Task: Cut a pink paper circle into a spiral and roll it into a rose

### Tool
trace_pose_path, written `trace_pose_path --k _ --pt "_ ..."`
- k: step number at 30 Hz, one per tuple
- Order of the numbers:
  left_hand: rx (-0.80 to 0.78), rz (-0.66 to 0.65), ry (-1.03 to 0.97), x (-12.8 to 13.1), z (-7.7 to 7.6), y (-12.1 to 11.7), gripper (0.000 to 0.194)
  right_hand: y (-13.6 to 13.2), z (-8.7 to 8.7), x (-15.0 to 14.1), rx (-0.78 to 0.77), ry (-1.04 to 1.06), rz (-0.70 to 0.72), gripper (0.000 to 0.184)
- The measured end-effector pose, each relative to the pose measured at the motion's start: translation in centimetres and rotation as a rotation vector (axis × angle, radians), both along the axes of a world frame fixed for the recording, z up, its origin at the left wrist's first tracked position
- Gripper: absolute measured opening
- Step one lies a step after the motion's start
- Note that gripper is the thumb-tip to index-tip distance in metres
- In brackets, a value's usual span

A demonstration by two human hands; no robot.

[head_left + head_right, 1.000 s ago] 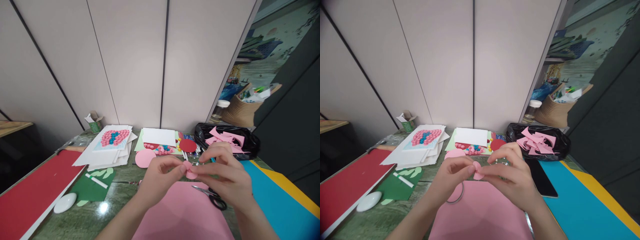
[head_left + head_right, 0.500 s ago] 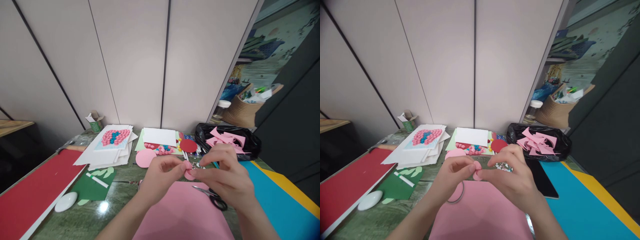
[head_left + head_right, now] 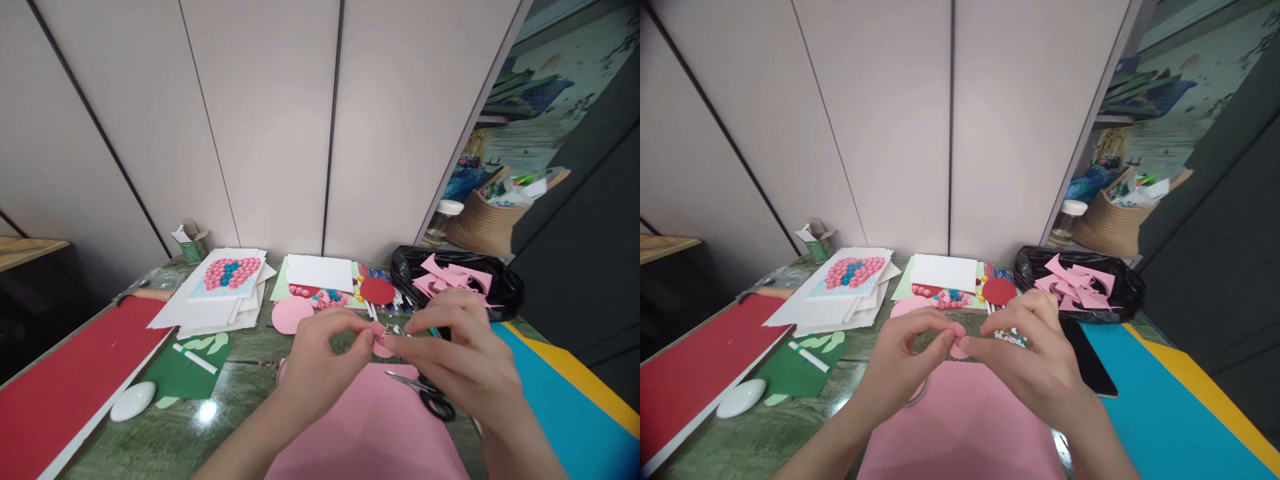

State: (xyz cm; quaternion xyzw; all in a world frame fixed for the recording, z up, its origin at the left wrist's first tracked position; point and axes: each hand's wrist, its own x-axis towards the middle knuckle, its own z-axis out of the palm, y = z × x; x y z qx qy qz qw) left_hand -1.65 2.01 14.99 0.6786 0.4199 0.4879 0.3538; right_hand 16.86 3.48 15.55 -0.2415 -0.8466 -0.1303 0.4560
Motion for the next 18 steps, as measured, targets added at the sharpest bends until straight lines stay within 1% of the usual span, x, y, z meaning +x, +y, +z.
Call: trace_pose_path --k 3,6,18 --pt "0.022 0.004 0.018 0.1 0.1 0.0 0.016 0.3 -0.2 0.3 -0.020 -0.017 0.016 0.027" --pt "0.032 0.007 0.033 0.2 0.2 -0.1 0.016 0.4 -0.3 0.4 -0.046 -0.009 0.034 0.024" --pt "0.033 0.002 0.044 0.2 0.1 -0.2 0.015 1.1 -0.6 0.7 -0.136 0.033 0.124 0.026"
